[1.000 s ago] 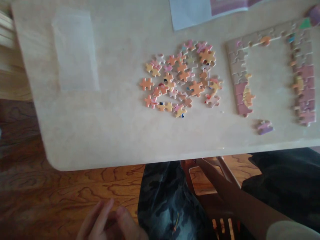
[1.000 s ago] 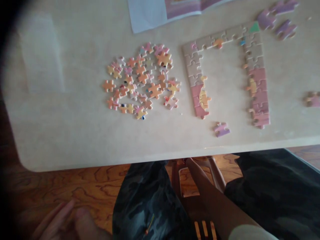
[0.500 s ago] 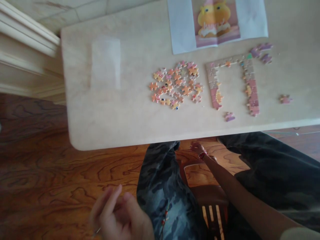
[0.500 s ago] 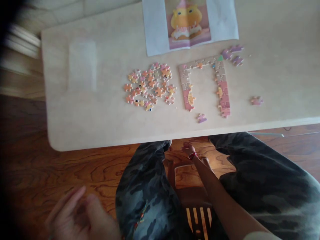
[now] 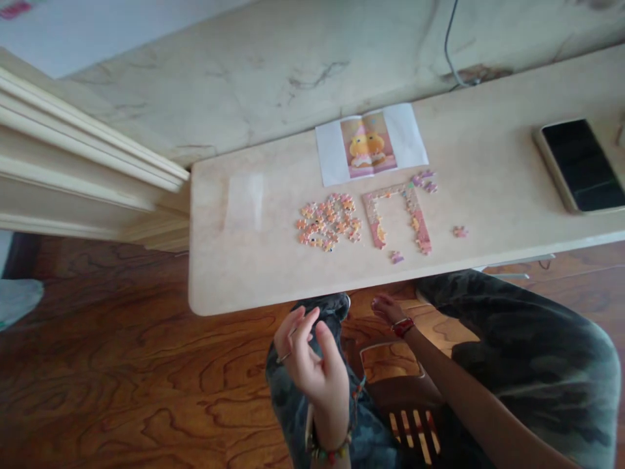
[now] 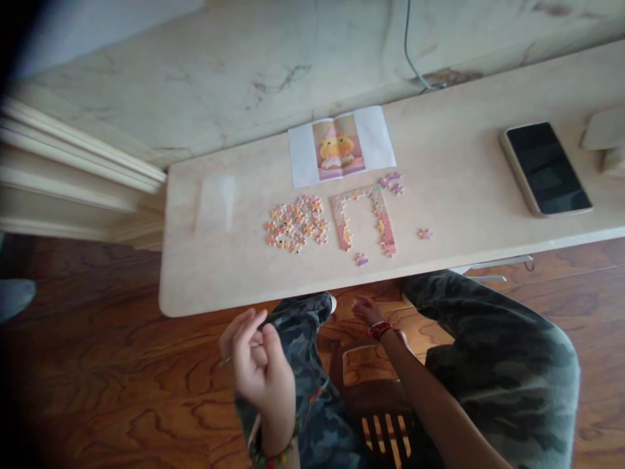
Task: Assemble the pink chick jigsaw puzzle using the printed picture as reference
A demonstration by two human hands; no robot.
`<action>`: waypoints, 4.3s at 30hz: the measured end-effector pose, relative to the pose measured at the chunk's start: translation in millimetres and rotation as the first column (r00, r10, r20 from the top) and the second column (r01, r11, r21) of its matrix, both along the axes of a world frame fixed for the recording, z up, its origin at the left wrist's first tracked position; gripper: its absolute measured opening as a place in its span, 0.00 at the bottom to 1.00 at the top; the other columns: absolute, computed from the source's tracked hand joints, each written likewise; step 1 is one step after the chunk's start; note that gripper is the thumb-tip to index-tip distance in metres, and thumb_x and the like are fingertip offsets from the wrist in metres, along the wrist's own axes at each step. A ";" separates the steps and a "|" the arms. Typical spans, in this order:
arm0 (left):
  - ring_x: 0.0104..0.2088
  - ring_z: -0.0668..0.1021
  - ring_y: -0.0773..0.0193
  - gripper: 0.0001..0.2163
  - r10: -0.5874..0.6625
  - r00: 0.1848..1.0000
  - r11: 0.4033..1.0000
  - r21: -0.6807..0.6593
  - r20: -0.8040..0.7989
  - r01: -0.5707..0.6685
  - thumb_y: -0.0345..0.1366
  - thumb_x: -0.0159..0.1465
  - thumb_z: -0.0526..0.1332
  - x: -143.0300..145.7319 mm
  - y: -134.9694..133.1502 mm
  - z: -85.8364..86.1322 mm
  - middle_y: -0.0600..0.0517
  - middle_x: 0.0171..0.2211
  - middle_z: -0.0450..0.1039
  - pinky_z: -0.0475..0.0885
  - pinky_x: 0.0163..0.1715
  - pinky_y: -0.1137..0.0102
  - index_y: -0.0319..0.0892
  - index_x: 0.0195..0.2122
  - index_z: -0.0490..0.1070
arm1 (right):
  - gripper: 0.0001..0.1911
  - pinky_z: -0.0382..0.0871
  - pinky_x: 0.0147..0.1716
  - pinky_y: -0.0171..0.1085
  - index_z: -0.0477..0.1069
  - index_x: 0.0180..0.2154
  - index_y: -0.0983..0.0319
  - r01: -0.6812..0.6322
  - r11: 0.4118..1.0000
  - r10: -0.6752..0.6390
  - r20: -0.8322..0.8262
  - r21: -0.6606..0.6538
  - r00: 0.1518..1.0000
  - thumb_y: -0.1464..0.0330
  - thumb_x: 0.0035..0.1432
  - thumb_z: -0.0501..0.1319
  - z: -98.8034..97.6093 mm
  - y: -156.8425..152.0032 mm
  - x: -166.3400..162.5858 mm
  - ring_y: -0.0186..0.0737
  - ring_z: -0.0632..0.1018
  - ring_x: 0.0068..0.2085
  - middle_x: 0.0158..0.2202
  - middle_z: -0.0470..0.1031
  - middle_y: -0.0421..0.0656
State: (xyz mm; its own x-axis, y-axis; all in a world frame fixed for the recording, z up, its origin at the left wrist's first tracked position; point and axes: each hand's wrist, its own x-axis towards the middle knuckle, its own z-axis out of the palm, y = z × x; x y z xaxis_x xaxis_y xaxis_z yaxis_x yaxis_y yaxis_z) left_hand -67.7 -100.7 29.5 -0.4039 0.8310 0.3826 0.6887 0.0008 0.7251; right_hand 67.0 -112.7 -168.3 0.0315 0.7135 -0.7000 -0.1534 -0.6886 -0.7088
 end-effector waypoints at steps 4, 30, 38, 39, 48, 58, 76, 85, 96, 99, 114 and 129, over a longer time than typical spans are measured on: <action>0.42 0.68 0.63 0.09 -0.166 0.986 0.986 -0.007 -0.035 0.165 0.27 0.58 0.53 12.0 33.2 10.5 0.47 0.39 0.65 0.66 0.37 0.68 0.42 0.39 0.66 | 0.15 0.68 0.27 0.36 0.67 0.28 0.65 -0.050 0.999 0.050 -0.015 0.000 0.999 0.60 0.43 0.63 22.5 5.9 28.7 0.37 0.73 0.30 0.27 0.71 0.42; 0.39 0.67 0.63 0.08 -0.618 0.688 0.786 -0.282 -0.381 0.549 0.34 0.60 0.52 93.4 65.7 -28.5 0.50 0.37 0.67 0.63 0.38 0.67 0.44 0.39 0.67 | 0.07 0.65 0.27 0.33 0.71 0.28 0.62 -0.468 0.708 -0.084 0.720 0.529 0.689 0.66 0.48 0.57 149.3 84.5 111.9 0.34 0.71 0.26 0.26 0.73 0.42; 0.38 0.68 0.63 0.08 -0.608 0.698 0.794 -0.293 -0.377 0.533 0.34 0.60 0.52 105.5 65.8 -33.9 0.50 0.37 0.67 0.62 0.36 0.67 0.45 0.37 0.68 | 0.08 0.64 0.26 0.33 0.70 0.26 0.62 -0.471 0.711 -0.133 0.757 0.523 0.640 0.65 0.49 0.56 147.7 87.5 111.0 0.33 0.69 0.24 0.25 0.71 0.42; 0.38 0.68 0.63 0.08 -0.603 0.701 0.798 -0.290 -0.380 0.529 0.34 0.60 0.52 106.4 65.7 -34.0 0.50 0.37 0.67 0.62 0.36 0.67 0.45 0.37 0.68 | 0.08 0.64 0.26 0.33 0.70 0.26 0.62 -0.470 0.710 -0.140 0.759 0.524 0.635 0.64 0.50 0.56 148.0 87.6 110.6 0.33 0.69 0.23 0.25 0.70 0.42; 0.42 0.67 0.59 0.09 -0.546 0.726 0.838 -0.271 -0.418 0.474 0.34 0.59 0.53 108.6 71.9 -35.0 0.50 0.42 0.67 0.62 0.36 0.64 0.48 0.40 0.68 | 0.08 0.63 0.25 0.32 0.70 0.25 0.62 -0.472 0.712 -0.166 0.778 0.520 0.605 0.64 0.49 0.56 151.0 88.4 106.8 0.32 0.68 0.22 0.24 0.69 0.41; 0.45 0.65 0.56 0.06 -0.538 0.735 0.843 -0.283 -0.413 0.459 0.32 0.58 0.54 112.4 80.6 -26.9 0.49 0.46 0.64 0.63 0.39 0.61 0.45 0.33 0.70 | 0.06 0.63 0.25 0.31 0.69 0.24 0.61 -0.480 0.744 -0.092 0.784 0.464 0.614 0.66 0.48 0.57 153.4 95.5 113.9 0.30 0.68 0.22 0.22 0.70 0.39; 0.44 0.65 0.57 0.08 -0.521 0.727 0.853 -0.296 -0.447 0.430 0.33 0.56 0.56 64.0 74.1 -10.0 0.48 0.44 0.63 0.63 0.42 0.62 0.45 0.38 0.68 | 0.11 0.66 0.32 0.33 0.68 0.36 0.61 -0.635 0.643 -0.163 0.886 0.429 0.433 0.63 0.54 0.53 149.4 97.6 161.5 0.36 0.72 0.32 0.35 0.69 0.45; 0.46 0.64 0.57 0.04 -0.530 0.725 0.845 -0.341 -0.439 0.411 0.33 0.56 0.57 74.1 75.1 -18.3 0.49 0.47 0.61 0.63 0.41 0.61 0.45 0.32 0.70 | 0.12 0.67 0.31 0.33 0.69 0.37 0.61 -0.647 0.590 -0.213 0.866 0.483 0.452 0.63 0.55 0.51 144.3 98.8 153.9 0.36 0.73 0.33 0.35 0.71 0.45; 0.47 0.63 0.56 0.04 -0.583 0.705 0.811 -0.337 -0.404 0.478 0.32 0.56 0.57 90.5 78.4 -26.6 0.48 0.50 0.58 0.63 0.43 0.59 0.42 0.32 0.67 | 0.13 0.68 0.28 0.31 0.70 0.39 0.60 -0.621 0.578 -0.294 0.846 0.528 0.445 0.64 0.55 0.52 145.8 95.1 148.7 0.32 0.72 0.29 0.38 0.69 0.45; 0.48 0.63 0.55 0.04 -0.592 0.695 0.805 -0.348 -0.408 0.481 0.30 0.55 0.57 94.3 80.3 -28.0 0.47 0.50 0.57 0.63 0.43 0.59 0.42 0.33 0.67 | 0.12 0.68 0.30 0.31 0.70 0.39 0.59 -0.704 0.505 -0.242 0.865 0.500 0.440 0.66 0.56 0.51 146.4 92.4 145.9 0.31 0.70 0.30 0.40 0.68 0.45; 0.47 0.64 0.55 0.04 -0.572 0.703 0.818 -0.355 -0.423 0.452 0.33 0.58 0.54 98.0 79.6 -27.0 0.46 0.48 0.59 0.64 0.42 0.59 0.40 0.31 0.67 | 0.15 0.64 0.39 0.37 0.68 0.44 0.54 -0.907 0.246 -0.130 0.939 0.341 0.317 0.70 0.56 0.51 155.4 87.9 123.8 0.36 0.67 0.39 0.43 0.67 0.44; 0.48 0.63 0.57 0.04 -0.566 0.761 0.824 -0.260 -0.316 0.504 0.33 0.57 0.55 95.0 76.0 -29.8 0.48 0.47 0.61 0.63 0.46 0.59 0.42 0.31 0.69 | 0.20 0.66 0.42 0.40 0.62 0.50 0.60 -0.883 0.247 -0.152 0.916 0.399 0.371 0.74 0.56 0.48 144.5 73.5 126.5 0.39 0.69 0.44 0.44 0.68 0.47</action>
